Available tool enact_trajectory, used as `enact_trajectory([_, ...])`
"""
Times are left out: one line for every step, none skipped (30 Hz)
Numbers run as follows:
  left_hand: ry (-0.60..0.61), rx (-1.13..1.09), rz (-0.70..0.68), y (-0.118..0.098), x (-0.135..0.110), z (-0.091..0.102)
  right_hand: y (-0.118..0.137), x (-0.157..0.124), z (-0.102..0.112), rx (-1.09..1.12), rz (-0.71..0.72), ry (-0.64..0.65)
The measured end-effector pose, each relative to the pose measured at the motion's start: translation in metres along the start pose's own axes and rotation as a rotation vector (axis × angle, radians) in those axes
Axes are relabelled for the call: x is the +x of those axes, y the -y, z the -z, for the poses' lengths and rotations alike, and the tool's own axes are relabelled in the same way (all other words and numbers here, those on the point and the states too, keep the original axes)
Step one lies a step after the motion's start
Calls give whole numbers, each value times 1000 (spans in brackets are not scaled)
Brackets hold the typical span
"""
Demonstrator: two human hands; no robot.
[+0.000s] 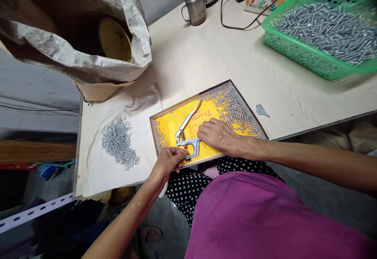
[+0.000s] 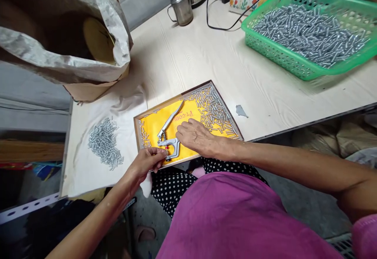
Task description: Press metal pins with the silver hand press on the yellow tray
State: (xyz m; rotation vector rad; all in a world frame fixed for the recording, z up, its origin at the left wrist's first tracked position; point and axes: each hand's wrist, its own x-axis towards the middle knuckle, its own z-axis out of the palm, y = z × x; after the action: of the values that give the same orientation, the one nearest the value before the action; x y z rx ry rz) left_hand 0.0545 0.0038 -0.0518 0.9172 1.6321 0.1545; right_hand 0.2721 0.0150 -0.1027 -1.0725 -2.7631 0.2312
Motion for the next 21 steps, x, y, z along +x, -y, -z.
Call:
enact_trajectory([4,4,8,-1,0,0,0,-1,-1,12,-2,-5])
enact_trajectory([9,5,14,-1,1,1,0,-2,-2,23,-3,-7])
enact_trajectory([15,6,19,-1,1,1,-1,-3,-2,34,-1,-6])
enact_trajectory([23,6,23,-1,1,2,-2,-4,-1,47,0,-4])
enact_trajectory([32,8,24,0,2,2,-4,-4,1,61,1,-3])
enact_trajectory([40,11,23,0,2,2,-7,-2,4,78,0,-6])
enact_trajectory([46,14,19,1,2,2,-11,0,8,93,-3,-16])
enact_trajectory([50,16,12,2,2,2,-16,2,12,103,-10,-31])
enact_trajectory([50,18,7,3,2,2,-21,6,15,109,-21,-45])
enact_trajectory([47,18,3,3,2,2,-27,10,18,110,-29,-52])
enact_trajectory([42,19,1,3,2,2,-33,14,20,110,-31,-46])
enact_trajectory([36,21,3,4,2,2,-38,17,21,110,-34,-35])
enact_trajectory([30,23,6,3,2,1,-42,21,21,112,-36,-19])
enact_trajectory([26,27,9,3,1,1,-45,23,21,116,-39,-5])
enact_trajectory([23,30,10,3,1,1,-46,25,20,120,-42,5])
enact_trajectory([20,33,9,3,1,0,-47,27,20,122,-43,10])
enact_trajectory([20,34,7,3,1,0,-47,28,20,122,-41,11])
enact_trajectory([22,36,5,3,1,1,-46,29,20,119,-38,13])
enact_trajectory([23,40,3,3,1,1,-45,29,21,113,-35,16])
enact_trajectory([25,48,2,3,1,1,-44,29,22,104,-32,23])
enact_trajectory([29,63,4,3,0,2,-42,28,23,92,-31,33])
